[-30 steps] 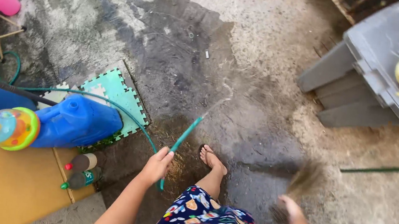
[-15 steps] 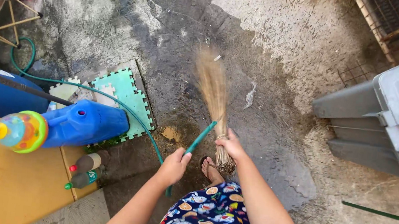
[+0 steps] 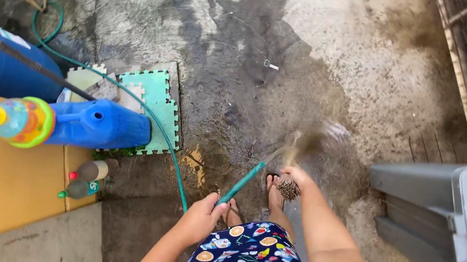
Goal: The recorder uses a water hose and a broom to clean a concrete outdoor floor and a wall.
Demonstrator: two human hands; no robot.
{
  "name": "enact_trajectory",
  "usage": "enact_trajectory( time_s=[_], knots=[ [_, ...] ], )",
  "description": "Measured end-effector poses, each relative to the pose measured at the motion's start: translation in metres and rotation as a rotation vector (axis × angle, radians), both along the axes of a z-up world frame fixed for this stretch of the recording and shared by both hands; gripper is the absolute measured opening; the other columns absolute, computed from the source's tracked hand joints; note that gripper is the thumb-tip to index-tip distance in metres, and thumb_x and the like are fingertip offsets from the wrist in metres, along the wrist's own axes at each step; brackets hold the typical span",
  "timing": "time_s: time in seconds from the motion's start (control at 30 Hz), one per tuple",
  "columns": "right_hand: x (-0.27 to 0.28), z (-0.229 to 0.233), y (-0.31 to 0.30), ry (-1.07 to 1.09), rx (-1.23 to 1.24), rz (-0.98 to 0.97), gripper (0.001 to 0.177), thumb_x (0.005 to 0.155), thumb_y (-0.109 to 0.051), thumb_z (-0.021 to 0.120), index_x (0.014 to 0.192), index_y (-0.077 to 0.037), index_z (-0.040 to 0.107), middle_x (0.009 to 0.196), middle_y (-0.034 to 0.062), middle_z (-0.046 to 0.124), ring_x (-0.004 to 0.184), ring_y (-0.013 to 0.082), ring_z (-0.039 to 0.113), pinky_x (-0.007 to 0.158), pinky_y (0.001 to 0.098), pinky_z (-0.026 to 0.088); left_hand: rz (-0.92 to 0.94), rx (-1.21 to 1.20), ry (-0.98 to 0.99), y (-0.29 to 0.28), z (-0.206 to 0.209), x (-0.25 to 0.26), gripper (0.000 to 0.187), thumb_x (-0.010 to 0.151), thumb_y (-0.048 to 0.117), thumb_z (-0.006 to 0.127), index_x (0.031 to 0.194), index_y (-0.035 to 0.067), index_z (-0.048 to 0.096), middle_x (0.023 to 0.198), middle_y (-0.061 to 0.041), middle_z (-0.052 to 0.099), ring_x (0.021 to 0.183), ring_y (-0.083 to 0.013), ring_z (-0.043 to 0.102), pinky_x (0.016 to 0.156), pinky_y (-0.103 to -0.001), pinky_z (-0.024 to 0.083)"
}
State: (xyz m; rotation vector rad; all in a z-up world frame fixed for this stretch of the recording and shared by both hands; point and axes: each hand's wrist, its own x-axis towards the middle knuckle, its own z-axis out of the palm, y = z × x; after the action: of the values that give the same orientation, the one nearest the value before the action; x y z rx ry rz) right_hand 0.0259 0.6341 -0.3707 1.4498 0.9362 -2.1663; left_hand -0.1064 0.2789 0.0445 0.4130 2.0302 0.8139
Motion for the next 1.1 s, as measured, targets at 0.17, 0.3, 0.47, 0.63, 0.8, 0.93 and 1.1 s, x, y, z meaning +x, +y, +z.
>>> enact_trajectory(
  time_s=[0.17,0.3,0.47,0.63,0.8,0.93,1.1],
  knots=[
    [-0.027,0.128,0.016,0.152,0.129,-0.008,0.051,0.084,-0.008,0.065,0.132,-0.016,0.050,0.088,0.0130,0.063,0.065,0.0271,0.066,0.054,0.0436,0.058,0.061,-0.030,0.040,0.029,-0.005,0.010,0.031,0.097,0.034,0.059,0.096,0.004,0.058,0.087,-0.023,0.069,0.086,-0.0417,0.067,0.074,-0.047,0.052],
    [-0.017,0.140,0.042,0.109,0.457,-0.037,0.058,0.080,-0.002,0.067,0.133,-0.016,0.048,0.106,0.0136,0.064,0.079,0.0249,0.068,0.062,0.0425,0.059,0.161,-0.072,0.021,0.049,0.003,0.010,0.032,0.097,0.036,0.059,0.096,0.005,0.057,0.083,-0.024,0.068,0.083,-0.0424,0.067,0.073,-0.049,0.052],
    [-0.085,0.079,0.079,-0.130,0.330,0.001,0.038,0.084,-0.008,0.067,0.117,-0.009,0.048,0.099,0.0165,0.063,0.075,0.0279,0.067,0.064,0.0475,0.058,0.290,-0.067,0.050,0.062,0.005,0.018,0.032,0.098,0.037,0.059,0.096,0.005,0.056,0.085,-0.022,0.069,0.085,-0.0424,0.067,0.073,-0.050,0.051],
    [-0.168,0.146,0.069,-0.217,0.100,0.598,0.027,0.089,-0.034,0.063,0.090,-0.007,0.065,0.073,0.0110,0.070,0.060,0.0264,0.064,0.057,0.0457,0.054,0.467,-0.083,0.047,0.057,-0.001,0.049,0.029,0.095,0.035,0.060,0.099,0.007,0.057,0.085,-0.020,0.070,0.086,-0.0420,0.068,0.072,-0.051,0.051],
    [-0.175,0.173,0.044,0.183,0.264,0.486,0.046,0.081,-0.009,0.064,0.125,-0.011,0.050,0.088,0.0126,0.062,0.064,0.0288,0.064,0.058,0.0482,0.055,0.562,-0.101,0.144,0.052,0.013,0.080,0.029,0.095,0.036,0.061,0.099,0.008,0.058,0.084,-0.021,0.070,0.084,-0.0444,0.067,0.070,-0.053,0.051],
    [-0.152,0.197,0.003,0.211,0.371,0.622,0.064,0.079,-0.001,0.066,0.137,-0.010,0.042,0.098,0.0115,0.061,0.075,0.0259,0.065,0.064,0.0439,0.055,0.634,-0.076,0.216,0.042,0.031,0.107,0.030,0.095,0.036,0.062,0.098,0.007,0.057,0.086,-0.023,0.069,0.086,-0.0465,0.065,0.070,-0.055,0.050],
    [-0.085,0.195,-0.047,0.238,0.493,0.841,0.098,0.076,0.003,0.069,0.153,-0.013,0.010,0.098,0.0115,0.063,0.084,0.0242,0.063,0.074,0.0403,0.056,0.654,-0.179,0.241,-0.002,0.024,0.153,0.029,0.095,0.038,0.062,0.099,0.009,0.058,0.085,-0.021,0.070,0.086,-0.0449,0.066,0.072,-0.056,0.049]
  ],
)
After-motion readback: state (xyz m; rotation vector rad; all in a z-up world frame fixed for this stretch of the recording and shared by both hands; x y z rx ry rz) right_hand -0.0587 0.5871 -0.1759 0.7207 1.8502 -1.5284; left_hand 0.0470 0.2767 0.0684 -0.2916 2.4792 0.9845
